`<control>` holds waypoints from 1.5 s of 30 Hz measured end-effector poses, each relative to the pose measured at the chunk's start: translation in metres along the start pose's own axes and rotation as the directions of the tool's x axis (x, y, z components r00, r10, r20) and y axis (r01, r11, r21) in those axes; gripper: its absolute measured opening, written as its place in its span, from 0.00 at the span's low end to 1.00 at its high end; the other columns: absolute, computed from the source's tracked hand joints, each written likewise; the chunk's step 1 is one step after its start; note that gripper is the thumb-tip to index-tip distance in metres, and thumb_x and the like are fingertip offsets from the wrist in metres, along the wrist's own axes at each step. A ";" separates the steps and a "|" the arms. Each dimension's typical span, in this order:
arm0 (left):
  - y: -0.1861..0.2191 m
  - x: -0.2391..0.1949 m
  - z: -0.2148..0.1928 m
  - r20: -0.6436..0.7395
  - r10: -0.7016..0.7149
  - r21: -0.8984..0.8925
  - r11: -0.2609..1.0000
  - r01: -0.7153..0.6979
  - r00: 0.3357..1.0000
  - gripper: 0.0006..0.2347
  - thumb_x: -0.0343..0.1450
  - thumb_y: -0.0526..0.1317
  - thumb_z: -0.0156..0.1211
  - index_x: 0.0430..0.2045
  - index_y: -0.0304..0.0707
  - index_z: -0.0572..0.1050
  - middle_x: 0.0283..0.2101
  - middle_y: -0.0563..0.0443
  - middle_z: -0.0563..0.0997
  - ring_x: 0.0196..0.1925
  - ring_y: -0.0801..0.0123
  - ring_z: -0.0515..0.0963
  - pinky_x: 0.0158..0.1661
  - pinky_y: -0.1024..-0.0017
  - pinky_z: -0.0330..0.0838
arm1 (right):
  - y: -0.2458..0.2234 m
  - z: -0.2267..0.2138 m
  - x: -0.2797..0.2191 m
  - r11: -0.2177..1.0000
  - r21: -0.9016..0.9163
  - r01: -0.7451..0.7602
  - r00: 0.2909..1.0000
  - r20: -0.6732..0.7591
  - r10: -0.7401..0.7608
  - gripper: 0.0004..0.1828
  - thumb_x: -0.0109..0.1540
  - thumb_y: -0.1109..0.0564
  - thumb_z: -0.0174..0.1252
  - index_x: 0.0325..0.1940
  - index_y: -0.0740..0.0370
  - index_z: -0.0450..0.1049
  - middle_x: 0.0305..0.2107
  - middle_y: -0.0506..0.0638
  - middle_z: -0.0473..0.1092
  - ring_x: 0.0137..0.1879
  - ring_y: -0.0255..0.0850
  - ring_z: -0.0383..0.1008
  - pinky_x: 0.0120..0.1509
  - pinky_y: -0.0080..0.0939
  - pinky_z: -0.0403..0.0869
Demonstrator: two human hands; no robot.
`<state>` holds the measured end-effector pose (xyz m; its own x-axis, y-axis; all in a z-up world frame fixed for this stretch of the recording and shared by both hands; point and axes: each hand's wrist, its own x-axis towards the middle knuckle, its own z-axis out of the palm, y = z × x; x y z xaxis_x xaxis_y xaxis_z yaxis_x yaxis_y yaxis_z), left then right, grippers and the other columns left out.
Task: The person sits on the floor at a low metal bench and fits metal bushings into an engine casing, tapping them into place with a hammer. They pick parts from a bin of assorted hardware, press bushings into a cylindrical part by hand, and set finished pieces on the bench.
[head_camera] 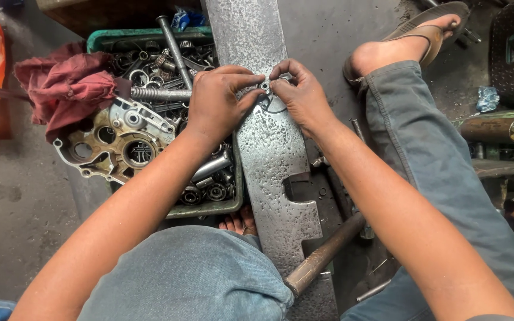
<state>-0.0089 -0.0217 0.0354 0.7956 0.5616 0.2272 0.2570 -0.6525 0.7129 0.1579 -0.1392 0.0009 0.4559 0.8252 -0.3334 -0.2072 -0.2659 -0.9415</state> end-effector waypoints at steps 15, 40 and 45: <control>0.009 0.006 0.003 0.023 -0.188 -0.114 0.975 0.189 0.982 0.11 0.63 0.41 0.75 0.37 0.42 0.86 0.40 0.49 0.86 0.41 0.63 0.86 0.45 0.68 0.78 | 0.002 -0.006 0.009 0.987 0.127 -0.096 0.989 0.127 0.080 0.05 0.66 0.59 0.59 0.46 0.55 0.73 0.41 0.42 0.69 0.48 0.28 0.67 0.52 0.29 0.69; 0.014 -0.007 0.015 -0.096 -0.122 0.061 0.990 0.128 0.988 0.10 0.65 0.43 0.73 0.39 0.50 0.86 0.43 0.53 0.87 0.45 0.63 0.84 0.48 0.63 0.67 | 0.016 -0.010 0.011 0.993 0.116 -0.034 0.985 0.170 0.014 0.07 0.70 0.58 0.58 0.51 0.55 0.69 0.46 0.42 0.66 0.52 0.29 0.67 0.56 0.30 0.71; 0.006 -0.006 0.020 -0.076 -0.173 0.017 0.985 0.174 0.982 0.10 0.65 0.45 0.73 0.39 0.52 0.86 0.43 0.55 0.86 0.46 0.64 0.84 0.50 0.63 0.67 | 0.023 -0.015 0.013 0.992 0.125 -0.031 0.983 0.183 0.008 0.08 0.70 0.57 0.58 0.53 0.52 0.68 0.47 0.42 0.66 0.52 0.28 0.68 0.57 0.28 0.72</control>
<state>-0.0009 -0.0391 0.0252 0.6951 0.7029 0.1506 0.4014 -0.5533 0.7299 0.1724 -0.1417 -0.0257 0.2882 0.9004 -0.3259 -0.3280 -0.2269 -0.9170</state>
